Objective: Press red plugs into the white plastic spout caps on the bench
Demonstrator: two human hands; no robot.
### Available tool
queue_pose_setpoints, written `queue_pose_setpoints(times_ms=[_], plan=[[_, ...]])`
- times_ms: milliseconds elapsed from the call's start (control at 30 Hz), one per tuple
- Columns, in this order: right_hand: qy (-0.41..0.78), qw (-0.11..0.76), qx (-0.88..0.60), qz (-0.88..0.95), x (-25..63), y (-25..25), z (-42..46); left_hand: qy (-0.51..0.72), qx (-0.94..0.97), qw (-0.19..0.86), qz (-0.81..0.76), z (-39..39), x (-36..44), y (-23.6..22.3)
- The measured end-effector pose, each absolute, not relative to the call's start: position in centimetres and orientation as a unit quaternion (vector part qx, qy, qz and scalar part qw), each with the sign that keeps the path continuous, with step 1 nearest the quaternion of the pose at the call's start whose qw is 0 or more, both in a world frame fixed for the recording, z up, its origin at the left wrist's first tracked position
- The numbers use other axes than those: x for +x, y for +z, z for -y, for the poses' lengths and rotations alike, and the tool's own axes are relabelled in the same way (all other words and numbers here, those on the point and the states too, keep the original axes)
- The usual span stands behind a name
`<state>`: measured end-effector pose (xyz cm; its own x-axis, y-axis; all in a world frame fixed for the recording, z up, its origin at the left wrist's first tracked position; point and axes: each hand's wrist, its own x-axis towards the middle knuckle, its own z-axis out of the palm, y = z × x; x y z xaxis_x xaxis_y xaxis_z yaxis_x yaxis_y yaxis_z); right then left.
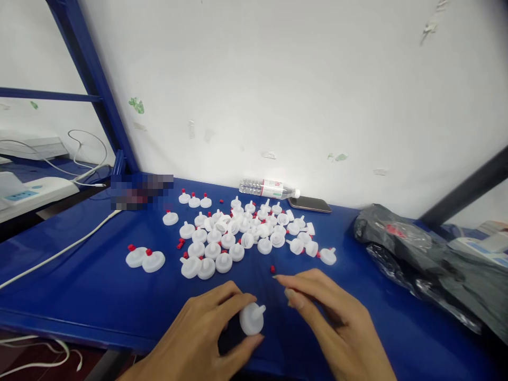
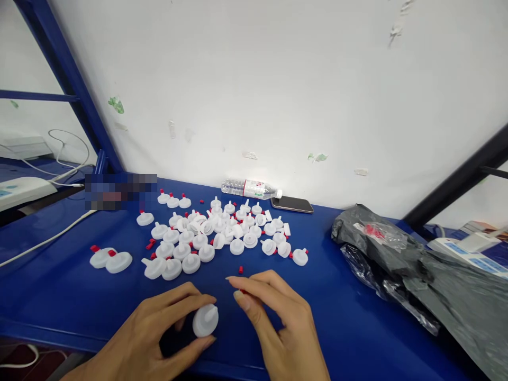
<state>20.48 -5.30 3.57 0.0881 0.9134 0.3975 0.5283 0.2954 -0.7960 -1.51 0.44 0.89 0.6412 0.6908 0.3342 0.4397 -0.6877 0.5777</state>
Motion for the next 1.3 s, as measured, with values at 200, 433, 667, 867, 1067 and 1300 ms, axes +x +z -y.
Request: queue_pose_setpoints(times_ms=[200, 433, 667, 867, 1067, 1300], plan=[[0.257, 0.498, -0.531, 0.636, 19.5, 2.7, 5.1, 0.225, 0.876, 0.279, -0.323, -0.5, -1.5, 1.3], [0.3, 0.457, -0.554, 0.628, 19.0, 1.9, 5.1, 0.232, 0.882, 0.263, -0.317, -0.4, -1.7, 1.3], [0.338, 0.437, -0.506, 0.662, 18.9, 2.4, 5.2, 0.238, 0.901, 0.2, -0.302, 0.1, -1.6, 1.3], [0.34, 0.402, -0.548, 0.65, 18.9, 1.7, 5.0, 0.26, 0.908, 0.119, -0.306, 0.2, -1.6, 0.9], [0.356, 0.381, -0.553, 0.65, 19.0, 1.7, 4.8, 0.29, 0.905, 0.116, -0.288, 0.5, -2.3, 1.9], [0.332, 0.351, -0.559, 0.673, 19.2, 1.5, 4.6, 0.336, 0.904, 0.133, -0.229, 0.2, -2.4, 1.6]])
